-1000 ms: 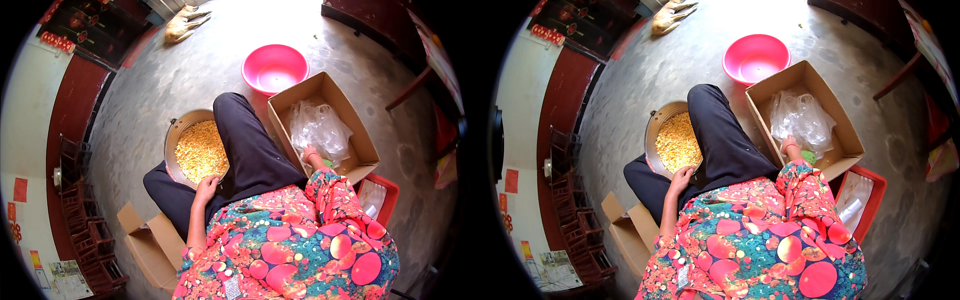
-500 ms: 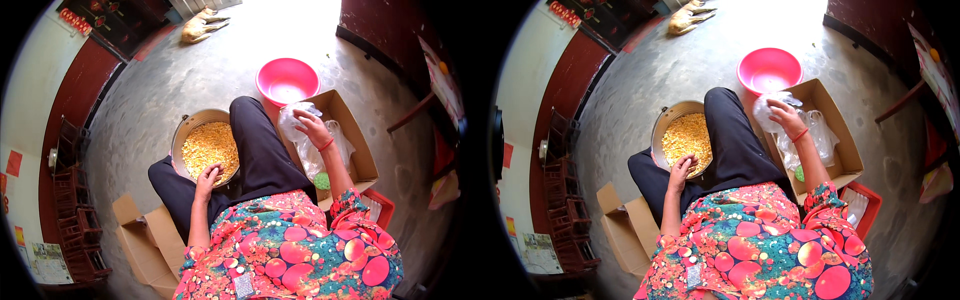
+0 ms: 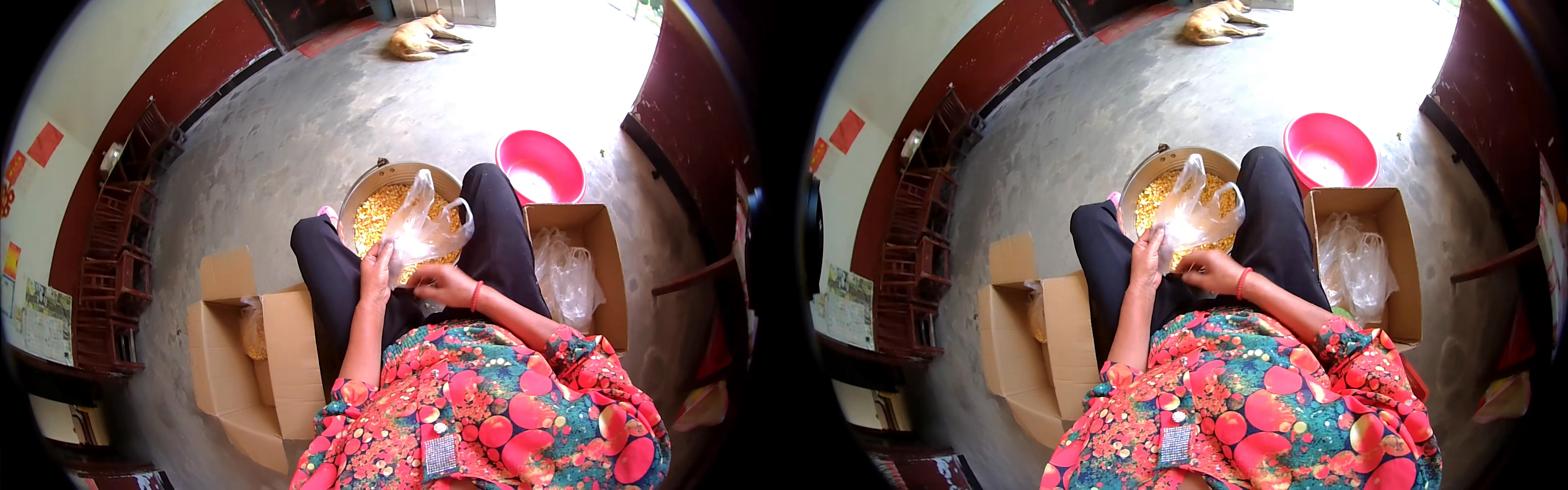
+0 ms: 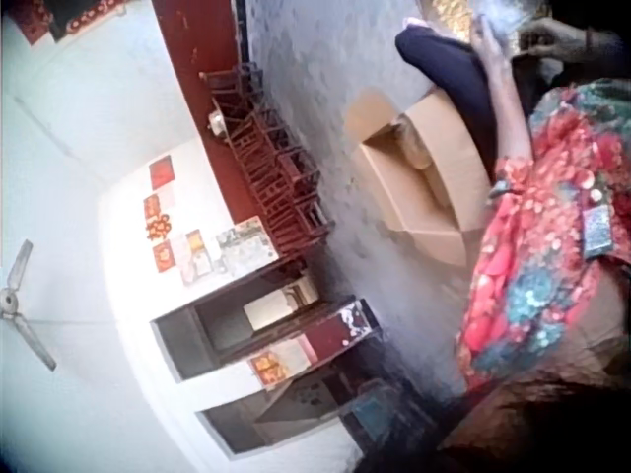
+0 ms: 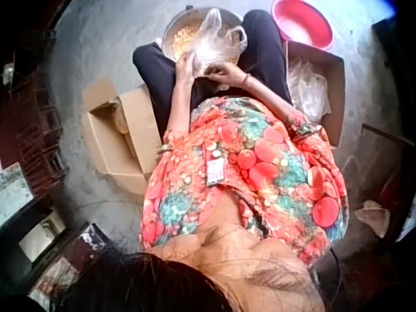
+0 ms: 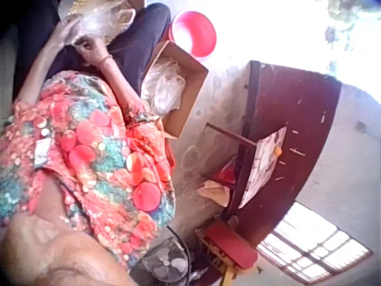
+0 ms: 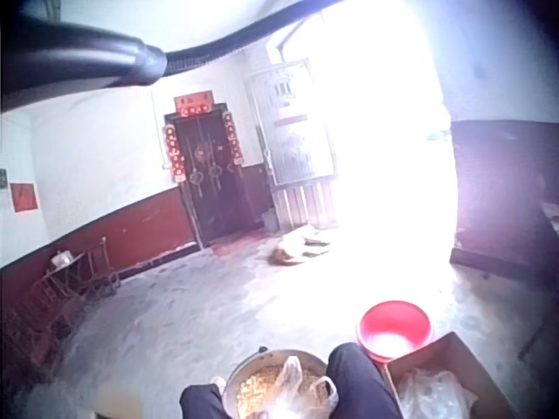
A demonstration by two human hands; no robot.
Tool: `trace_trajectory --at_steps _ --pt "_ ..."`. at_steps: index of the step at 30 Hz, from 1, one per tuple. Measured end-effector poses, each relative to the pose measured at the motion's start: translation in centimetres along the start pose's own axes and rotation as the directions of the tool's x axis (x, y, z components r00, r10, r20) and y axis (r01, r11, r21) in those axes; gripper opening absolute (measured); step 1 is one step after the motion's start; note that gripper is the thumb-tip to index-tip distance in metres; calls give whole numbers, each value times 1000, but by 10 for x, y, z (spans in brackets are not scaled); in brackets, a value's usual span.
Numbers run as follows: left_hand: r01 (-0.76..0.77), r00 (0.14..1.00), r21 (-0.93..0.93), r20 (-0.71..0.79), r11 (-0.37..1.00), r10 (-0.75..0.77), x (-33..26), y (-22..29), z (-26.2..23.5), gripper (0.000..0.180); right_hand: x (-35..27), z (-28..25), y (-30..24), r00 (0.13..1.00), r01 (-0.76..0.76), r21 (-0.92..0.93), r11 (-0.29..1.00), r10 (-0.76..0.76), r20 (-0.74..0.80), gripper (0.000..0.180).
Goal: The person is scooping yellow corn kernels from a metal pot by hand, filling a plastic bag, and then placing the bag into a cardboard box.
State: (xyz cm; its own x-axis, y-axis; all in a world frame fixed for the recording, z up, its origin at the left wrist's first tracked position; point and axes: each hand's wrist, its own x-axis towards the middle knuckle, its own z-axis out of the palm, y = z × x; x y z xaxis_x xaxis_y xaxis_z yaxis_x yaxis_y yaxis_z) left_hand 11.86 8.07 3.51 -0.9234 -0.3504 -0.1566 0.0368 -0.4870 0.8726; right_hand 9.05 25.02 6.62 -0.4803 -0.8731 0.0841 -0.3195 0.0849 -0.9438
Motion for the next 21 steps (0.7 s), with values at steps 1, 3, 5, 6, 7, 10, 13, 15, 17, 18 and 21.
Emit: trace_trajectory --at_steps 1,3,5,6,7,10,13,15,17,18,21 --pt "-17 1000 -23 12 1000 17 2 1 1 17 1 -7 5 980 -105 123 987 123 -155 36" --pt "-23 1000 -48 0 999 23 3 1 2 18 3 -20 12 867 -157 394 905 318 -385 46" --pt "19 1000 -50 19 999 -18 -2 5 5 21 6 -32 -1 813 -102 593 798 411 -413 63" --pt "40 999 -50 27 998 -39 -5 7 6 23 8 -30 -2 842 -81 630 772 391 -372 61" --pt "48 997 -13 53 999 -47 -7 9 10 26 8 -25 -3 867 -60 669 741 370 -333 59" --pt "116 992 -12 49 993 -115 -5 9 14 27 15 -26 2 917 -52 696 717 309 -251 26" --pt "26 997 -22 -72 999 -28 -2 9 7 27 17 -38 7 847 31 708 706 357 -393 8" --pt "45 997 -62 -55 997 -49 -2 15 -9 24 18 -48 13 782 150 742 654 380 -494 6" --pt "-17 973 -93 -230 996 -5 0 9 -15 22 23 -51 12 669 216 678 703 399 -627 6" --pt "-49 949 -105 -316 993 14 1 7 -19 21 25 -53 10 676 215 634 743 355 -646 7" --pt "-28 995 -53 -97 998 23 -1 19 2 28 23 -59 35 664 63 393 917 256 -703 13"
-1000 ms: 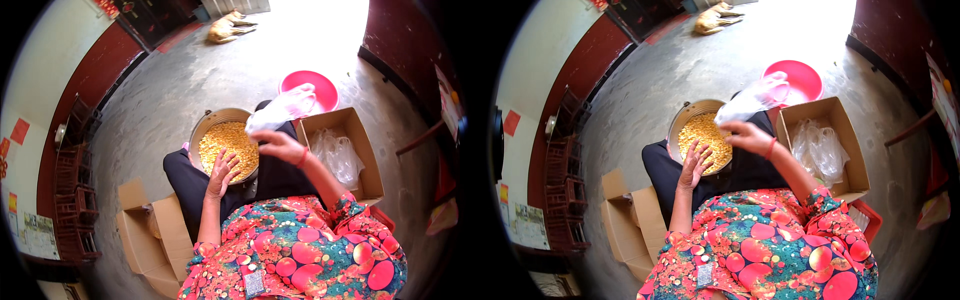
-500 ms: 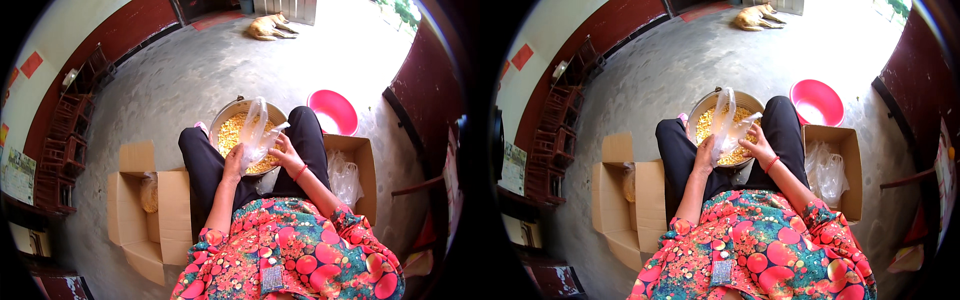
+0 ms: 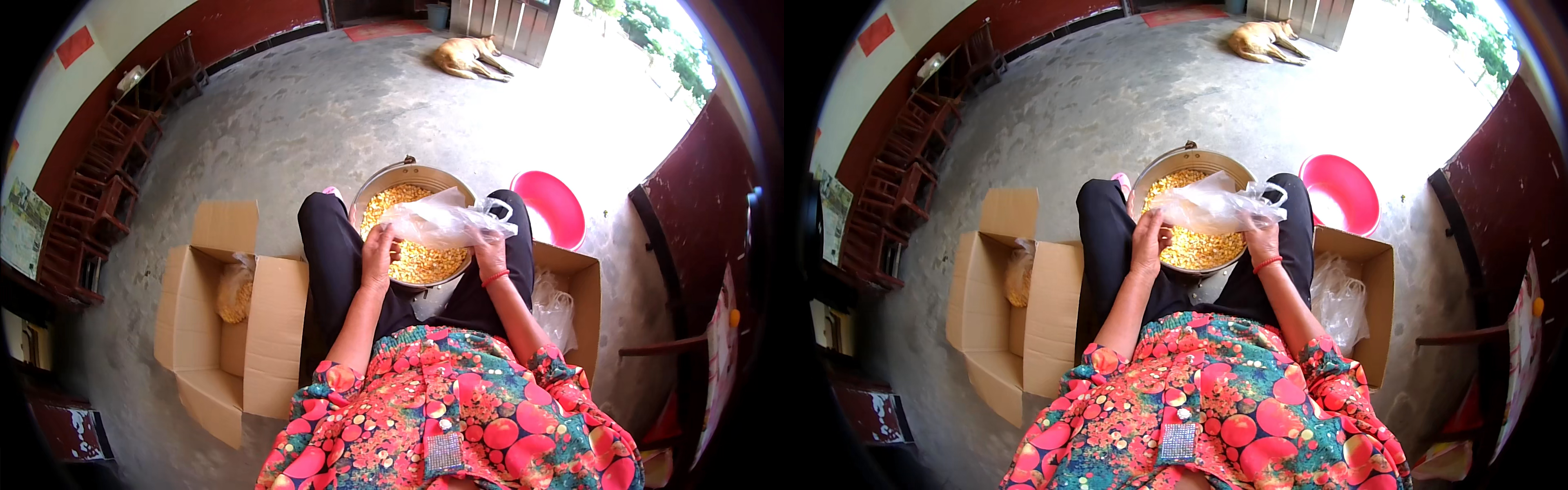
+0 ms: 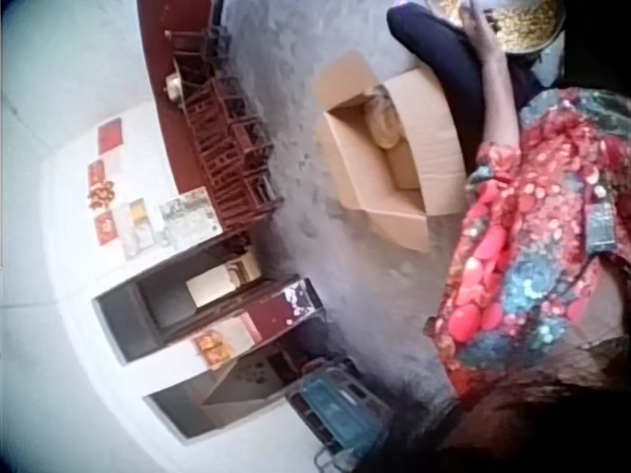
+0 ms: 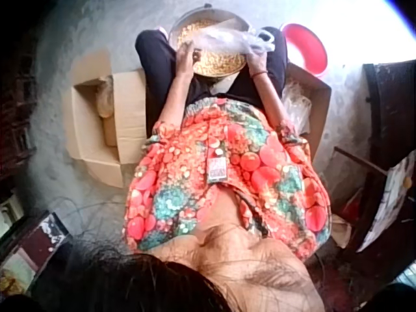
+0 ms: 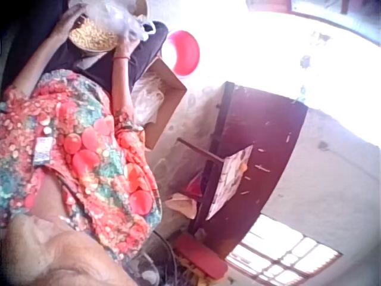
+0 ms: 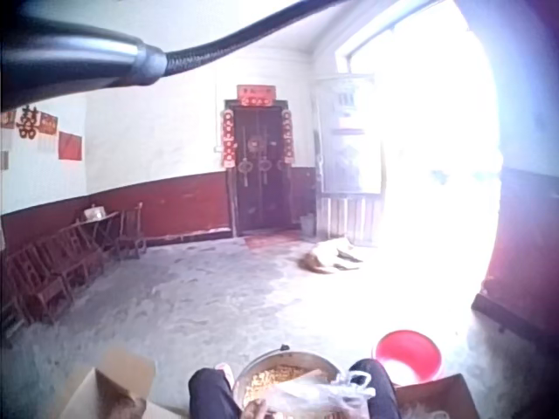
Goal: The person is scooping yellow corn kernels from a metal pot by hand, filling a plastic bag, and then placing the bag into a cardboard box.
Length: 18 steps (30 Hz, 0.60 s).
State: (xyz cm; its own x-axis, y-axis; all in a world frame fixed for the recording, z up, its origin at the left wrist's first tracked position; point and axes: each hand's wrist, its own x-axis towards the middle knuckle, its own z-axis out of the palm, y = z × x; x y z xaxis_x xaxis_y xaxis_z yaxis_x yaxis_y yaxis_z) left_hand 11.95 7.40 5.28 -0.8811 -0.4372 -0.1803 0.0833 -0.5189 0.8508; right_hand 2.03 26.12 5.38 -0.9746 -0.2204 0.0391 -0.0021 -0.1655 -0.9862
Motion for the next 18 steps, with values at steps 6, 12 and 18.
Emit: trace_trajectory --at_steps 6,12,18 --pt "11 994 -183 105 983 8 -16 6 16 67 -4 18 12 981 174 -98 980 -164 103 20" --pt "-100 994 -126 -53 987 93 -10 16 6 71 3 11 1 925 379 -277 883 -360 117 13" --pt "-2 973 8 229 1000 1 -16 -1 19 75 -16 36 -6 835 484 -466 741 -230 500 13"
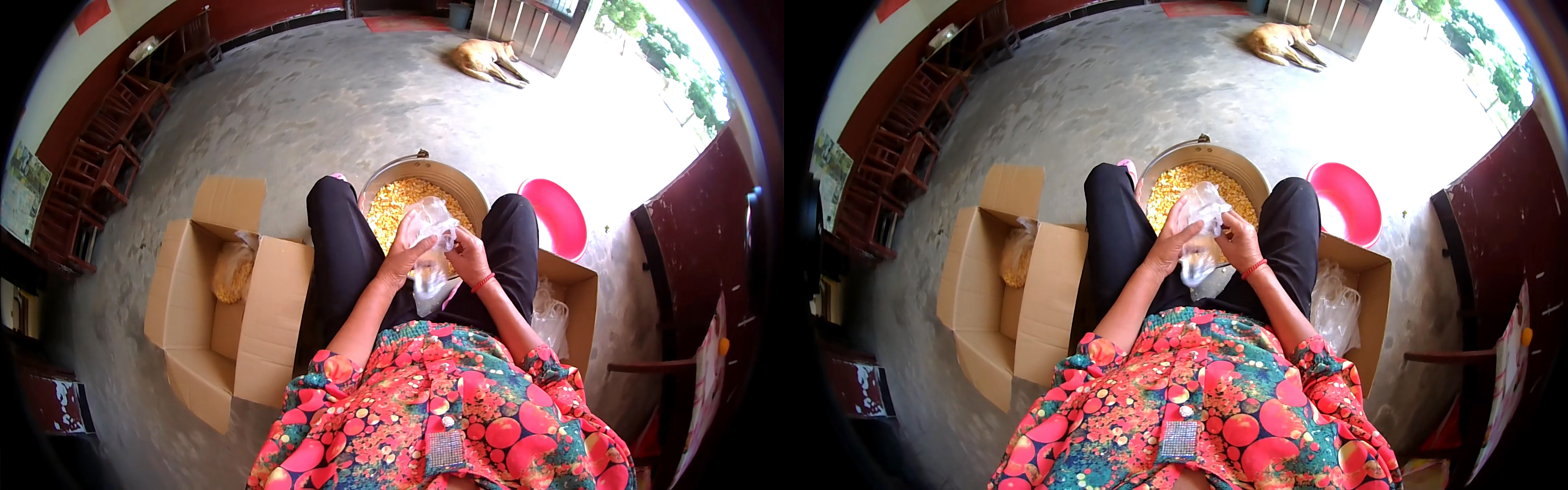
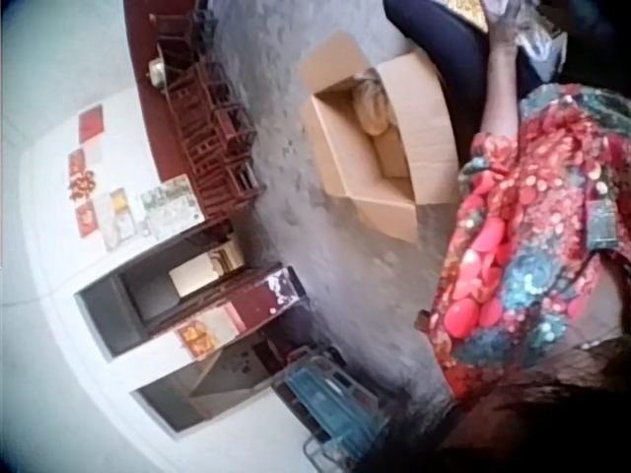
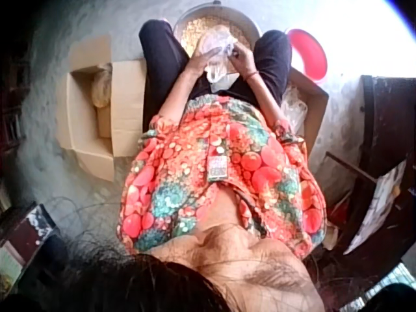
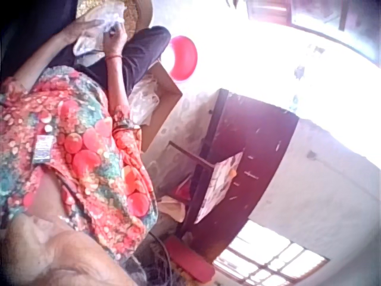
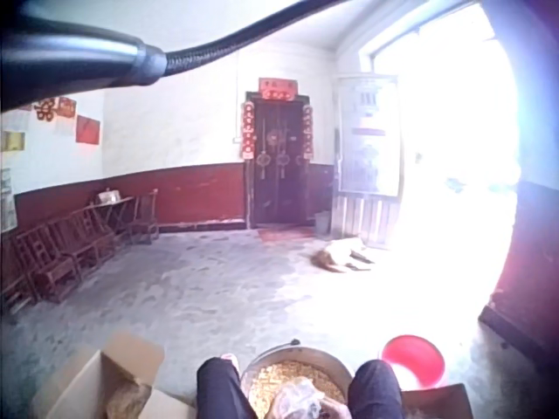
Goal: The person is scooping yellow corn kernels from a metal pot by hand, filling a plastic bag, and then placing the bag into a cardboard box.
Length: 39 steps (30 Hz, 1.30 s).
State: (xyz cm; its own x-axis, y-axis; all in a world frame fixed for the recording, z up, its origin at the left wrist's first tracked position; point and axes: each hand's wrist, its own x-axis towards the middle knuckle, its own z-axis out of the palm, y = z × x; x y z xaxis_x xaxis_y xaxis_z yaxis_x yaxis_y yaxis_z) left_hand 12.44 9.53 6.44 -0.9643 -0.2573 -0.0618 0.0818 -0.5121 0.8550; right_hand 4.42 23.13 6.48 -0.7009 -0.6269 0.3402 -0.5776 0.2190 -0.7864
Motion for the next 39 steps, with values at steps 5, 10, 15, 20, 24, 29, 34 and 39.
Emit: trace_trajectory --at_steps 5,10,15,20,24,29,34,39 --pt "-10 990 86 -140 996 22 13 -23 -31 39 10 -15 18 906 -162 688 707 383 -180 7" --pt "-10 993 365 -104 931 52 18 -42 -42 44 28 -41 24 788 -143 834 533 571 -230 8" --pt "-297 848 882 68 365 525 3 -7 -9 64 17 -30 26 922 -284 814 506 377 87 14" --pt "-267 902 873 77 408 426 4 -14 -12 32 9 -11 10 899 -431 732 528 318 300 26" --pt "-206 916 827 -26 523 401 6 -19 -16 17 6 -3 -7 889 -443 700 560 374 264 39" --pt "-83 967 217 -218 973 132 13 -26 -20 16 -2 10 22 904 -427 495 757 377 202 25" --pt "-91 970 -81 -233 993 70 12 -11 -30 17 7 -10 41 823 -423 716 556 566 47 11" --pt "-320 782 653 -228 687 581 8 -1 -14 66 4 -11 38 890 -357 622 697 455 1 9"
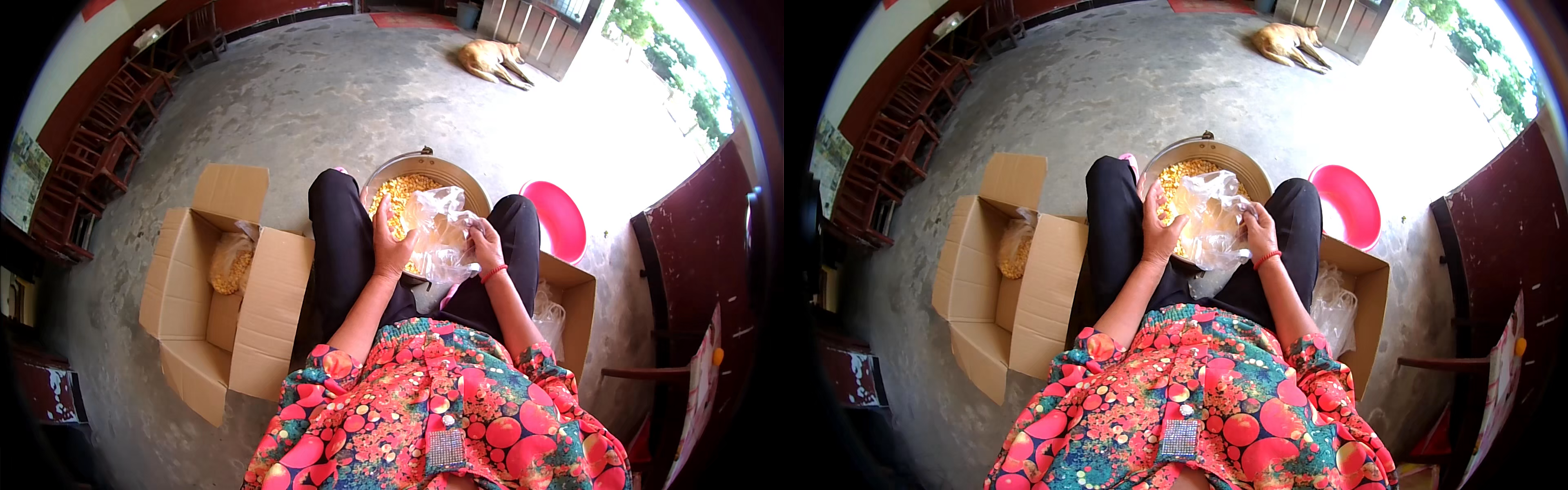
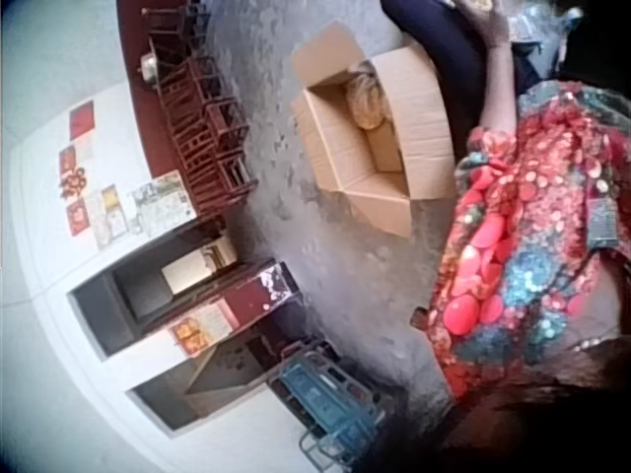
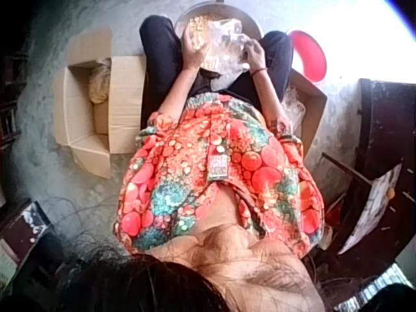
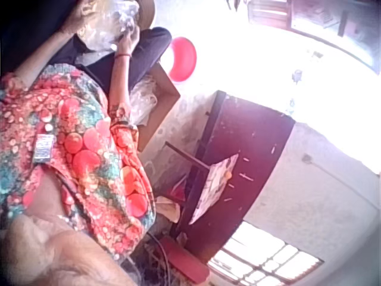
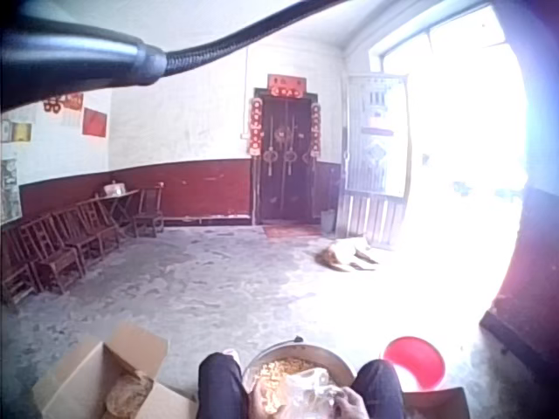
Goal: The person is scooping yellow corn kernels from a metal pot by hand, filling a plastic bag, and then placing the bag into a cardboard box.
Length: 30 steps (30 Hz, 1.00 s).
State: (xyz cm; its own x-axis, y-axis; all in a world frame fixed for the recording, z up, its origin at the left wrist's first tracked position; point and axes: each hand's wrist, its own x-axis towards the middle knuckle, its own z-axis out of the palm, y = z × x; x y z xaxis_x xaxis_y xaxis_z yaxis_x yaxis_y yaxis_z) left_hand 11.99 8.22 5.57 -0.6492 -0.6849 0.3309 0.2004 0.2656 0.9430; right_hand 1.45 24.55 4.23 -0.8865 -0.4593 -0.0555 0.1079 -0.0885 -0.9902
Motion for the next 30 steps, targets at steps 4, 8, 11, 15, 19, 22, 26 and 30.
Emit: trace_trajectory --at_steps 4,8,11,15,19,22,26,30 --pt "-379 925 357 145 853 351 0 41 -5 75 -9 14 -7 995 74 -268 960 -53 85 16" --pt "-334 943 533 195 778 271 -6 28 -2 73 -13 17 -6 931 165 -415 895 -3 365 22" --pt "-295 954 499 208 815 218 -2 -5 -5 70 -17 20 -10 891 176 -427 887 41 452 21" --pt "-262 965 482 121 836 232 -3 14 1 68 -16 15 6 857 320 -392 863 -88 507 22" --pt "-219 976 328 88 919 201 -3 21 -1 60 -17 15 4 875 354 -639 682 1 485 22" --pt "-65 975 103 217 993 41 -4 3 0 45 -17 17 3 924 309 -687 658 -37 380 21" --pt "333 918 -256 307 908 -250 -3 -7 0 36 -9 10 5 973 220 -655 723 -114 202 18" --pt "435 839 -228 453 871 -301 -1 21 -3 34 -1 -5 13 988 -74 -267 961 108 114 19"
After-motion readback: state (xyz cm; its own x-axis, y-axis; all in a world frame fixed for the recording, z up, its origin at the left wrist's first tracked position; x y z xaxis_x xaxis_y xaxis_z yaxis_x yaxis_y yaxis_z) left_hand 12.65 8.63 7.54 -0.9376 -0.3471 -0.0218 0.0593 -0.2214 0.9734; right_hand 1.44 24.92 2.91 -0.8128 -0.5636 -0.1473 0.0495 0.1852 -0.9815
